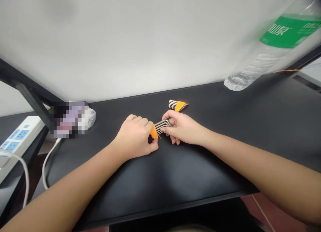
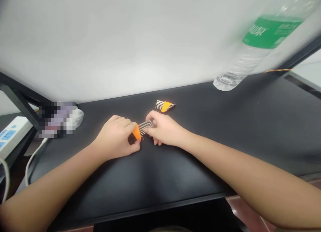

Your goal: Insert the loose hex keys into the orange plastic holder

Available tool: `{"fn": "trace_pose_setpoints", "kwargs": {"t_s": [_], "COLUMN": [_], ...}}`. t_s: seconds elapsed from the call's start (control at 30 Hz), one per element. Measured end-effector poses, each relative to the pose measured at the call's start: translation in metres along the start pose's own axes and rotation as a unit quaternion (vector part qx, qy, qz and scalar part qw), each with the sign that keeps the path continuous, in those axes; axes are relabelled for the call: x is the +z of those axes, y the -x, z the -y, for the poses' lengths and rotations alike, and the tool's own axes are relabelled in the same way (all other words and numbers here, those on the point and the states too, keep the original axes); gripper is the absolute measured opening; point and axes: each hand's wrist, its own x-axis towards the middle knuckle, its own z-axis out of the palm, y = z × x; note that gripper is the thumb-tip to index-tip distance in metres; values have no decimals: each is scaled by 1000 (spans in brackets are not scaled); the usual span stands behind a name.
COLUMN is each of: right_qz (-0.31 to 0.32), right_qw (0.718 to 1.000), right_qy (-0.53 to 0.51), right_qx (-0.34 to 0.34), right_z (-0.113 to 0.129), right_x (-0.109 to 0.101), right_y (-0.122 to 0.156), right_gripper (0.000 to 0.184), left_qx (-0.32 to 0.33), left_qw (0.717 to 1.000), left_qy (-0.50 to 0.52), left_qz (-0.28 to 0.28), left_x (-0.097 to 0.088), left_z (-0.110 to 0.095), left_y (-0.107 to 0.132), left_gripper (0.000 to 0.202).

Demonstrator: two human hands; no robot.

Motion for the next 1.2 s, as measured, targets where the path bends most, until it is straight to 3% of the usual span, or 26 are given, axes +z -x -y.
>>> {"fn": "trace_pose_setpoints", "kwargs": {"t_s": [0.13,0.27,0.6,0.8,1.2], "right_qz": [16,42,60,52,27], "right_qw": [1000,998,988,985,987], "right_qy": [15,-51,-142,-165,-145], "right_qx": [2,-6,-14,9,61], "right_z": [0,1,3,4,-5], "right_x": [0,3,3,0,-17], "right_y": [2,2,2,0,-2], "right_gripper": [36,48,43,38,31], "left_qx": [5,11,-10,-16,-20], "left_qw": [1000,999,997,999,999], "left_qy": [13,31,79,46,41], "left_qz": [-4,-19,-19,-9,17], "left_x": [1,1,4,8,7], "left_z": [-2,-3,-3,4,19], "left_y": [1,1,0,1,4], "left_gripper": [19,23,43,31,30]}}
